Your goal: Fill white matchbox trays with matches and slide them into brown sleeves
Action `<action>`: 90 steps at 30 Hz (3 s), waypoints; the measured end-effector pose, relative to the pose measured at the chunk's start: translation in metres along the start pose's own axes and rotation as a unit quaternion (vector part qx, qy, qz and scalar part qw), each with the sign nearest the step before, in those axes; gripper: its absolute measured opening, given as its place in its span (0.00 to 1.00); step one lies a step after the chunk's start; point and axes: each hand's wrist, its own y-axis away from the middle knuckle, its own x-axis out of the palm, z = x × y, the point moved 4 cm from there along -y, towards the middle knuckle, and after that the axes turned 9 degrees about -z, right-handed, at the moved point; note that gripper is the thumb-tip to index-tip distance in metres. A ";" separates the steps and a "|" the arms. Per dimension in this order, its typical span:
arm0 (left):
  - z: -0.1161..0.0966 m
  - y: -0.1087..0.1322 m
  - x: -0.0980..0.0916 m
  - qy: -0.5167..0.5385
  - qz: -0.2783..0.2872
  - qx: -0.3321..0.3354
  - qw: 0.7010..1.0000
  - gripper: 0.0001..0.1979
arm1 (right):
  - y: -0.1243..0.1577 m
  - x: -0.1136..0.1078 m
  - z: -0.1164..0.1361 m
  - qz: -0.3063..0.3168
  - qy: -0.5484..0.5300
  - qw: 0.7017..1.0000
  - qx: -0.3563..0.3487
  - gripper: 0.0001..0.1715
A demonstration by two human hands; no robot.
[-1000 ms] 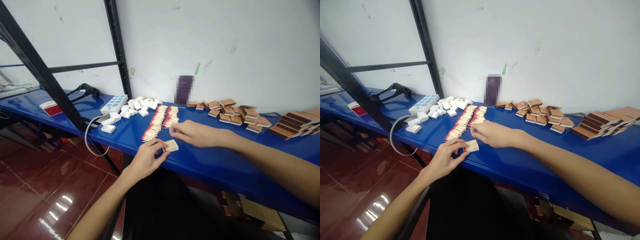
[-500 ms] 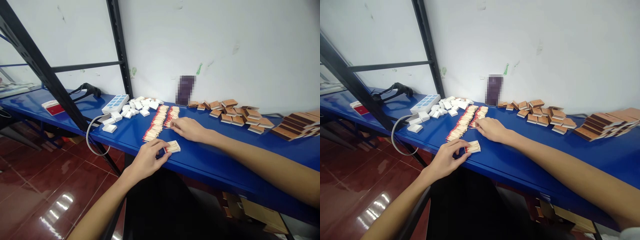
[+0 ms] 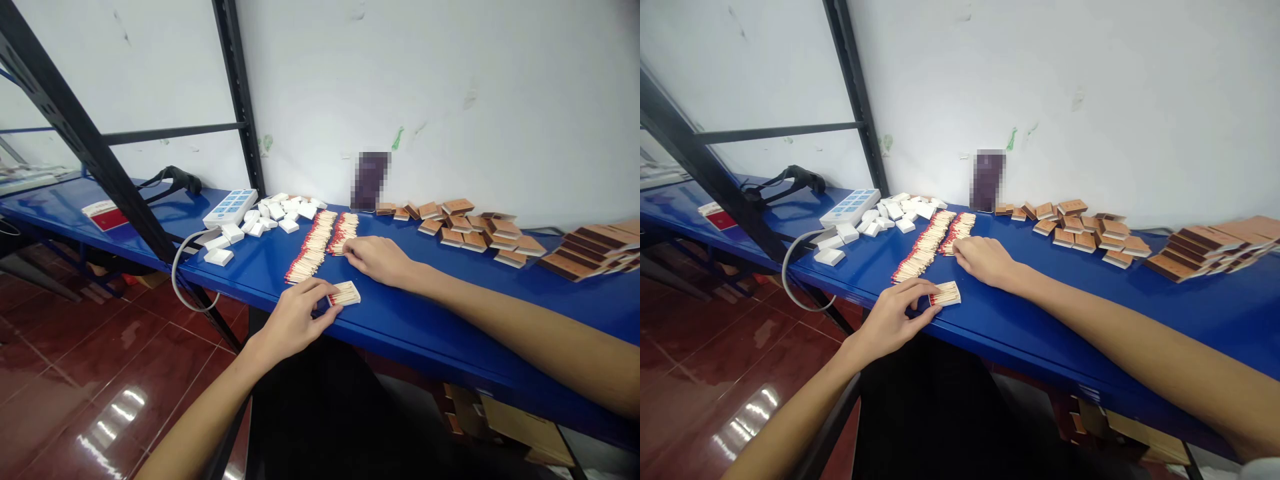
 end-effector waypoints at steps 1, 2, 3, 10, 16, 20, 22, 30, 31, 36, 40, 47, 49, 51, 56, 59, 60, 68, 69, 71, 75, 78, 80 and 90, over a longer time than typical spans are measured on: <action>0.000 0.000 0.000 -0.001 0.001 -0.001 1.000 0.09 | 0.000 0.000 0.000 -0.002 0.002 1.000 -0.001 0.10; 0.000 0.000 0.000 -0.001 0.002 -0.002 1.000 0.09 | 0.000 0.001 0.000 -0.003 0.005 1.000 -0.001 0.11; 0.000 0.000 0.000 -0.001 0.003 -0.003 1.000 0.09 | 0.000 0.001 0.000 -0.003 0.008 1.000 0.000 0.12; -0.001 0.000 0.000 -0.002 0.006 -0.003 1.000 0.09 | 0.000 0.001 -0.001 0.004 0.013 1.000 0.009 0.15; 0.000 0.000 0.000 0.003 0.002 -0.001 1.000 0.09 | -0.003 -0.002 -0.006 0.019 -0.047 0.998 0.033 0.13; 0.000 0.000 0.000 -0.001 0.004 0.000 1.000 0.10 | -0.003 -0.004 -0.006 0.049 -0.118 0.992 0.005 0.12; 0.000 -0.001 -0.001 -0.010 0.005 -0.007 1.000 0.12 | -0.001 -0.009 -0.006 0.064 -0.132 0.989 -0.016 0.13; 0.005 0.000 0.001 -0.002 -0.005 -0.061 0.998 0.28 | 0.019 -0.050 0.020 0.136 -0.204 0.965 -0.099 0.14; 0.005 0.000 0.001 -0.003 -0.005 -0.060 0.998 0.27 | 0.023 -0.051 0.027 0.158 -0.208 0.960 -0.103 0.13; 0.001 -0.001 -0.001 -0.020 0.013 -0.028 0.999 0.18 | 0.034 -0.048 0.049 0.204 -0.204 0.953 -0.093 0.12; 0.000 -0.002 -0.001 -0.015 0.017 -0.016 1.000 0.15 | 0.031 -0.049 0.042 0.199 -0.211 0.954 -0.075 0.12; 0.000 0.000 0.001 -0.001 0.002 -0.010 1.000 0.11 | 0.003 -0.028 0.003 0.000 -0.125 0.992 -0.036 0.09; 0.000 0.000 0.001 -0.002 0.002 -0.011 1.000 0.11 | -0.001 -0.016 -0.004 -0.020 -0.124 0.992 -0.022 0.09; 0.000 0.000 0.000 -0.002 0.001 -0.009 1.000 0.10 | -0.002 -0.008 -0.006 -0.027 -0.123 0.992 -0.013 0.08; 0.000 -0.001 0.001 0.000 0.000 -0.006 1.000 0.10 | -0.001 -0.004 -0.004 -0.013 -0.112 0.994 0.011 0.07; 0.000 -0.001 0.001 -0.001 -0.001 -0.006 1.000 0.09 | -0.001 -0.004 -0.004 0.002 -0.117 0.993 0.014 0.09; 0.000 -0.001 0.001 -0.001 0.000 -0.006 1.000 0.09 | -0.002 -0.003 -0.004 0.005 -0.120 0.993 0.012 0.09; 0.000 -0.001 0.000 -0.008 0.006 -0.013 1.000 0.12 | -0.003 -0.003 -0.010 0.038 -0.112 0.993 -0.012 0.10; 0.001 -0.001 -0.001 -0.013 0.004 -0.019 1.000 0.15 | -0.002 -0.008 -0.010 0.040 -0.116 0.992 -0.018 0.10; 0.002 -0.001 -0.001 -0.018 -0.004 -0.038 0.999 0.21 | 0.001 -0.021 -0.008 0.051 -0.125 0.990 -0.033 0.12; 0.005 -0.001 0.000 -0.005 -0.009 -0.065 0.998 0.28 | 0.012 -0.048 0.010 0.095 -0.158 0.980 -0.070 0.15; 0.003 -0.002 0.000 -0.004 -0.005 -0.057 0.998 0.25 | 0.023 -0.054 0.030 0.164 -0.192 0.963 -0.097 0.12; 0.001 -0.002 -0.001 -0.010 0.005 -0.039 0.999 0.18 | 0.029 -0.052 0.040 0.203 -0.203 0.952 -0.109 0.12; -0.001 -0.001 0.000 -0.001 0.013 -0.012 1.000 0.08 | 0.010 -0.041 0.012 0.083 -0.165 0.979 -0.091 0.10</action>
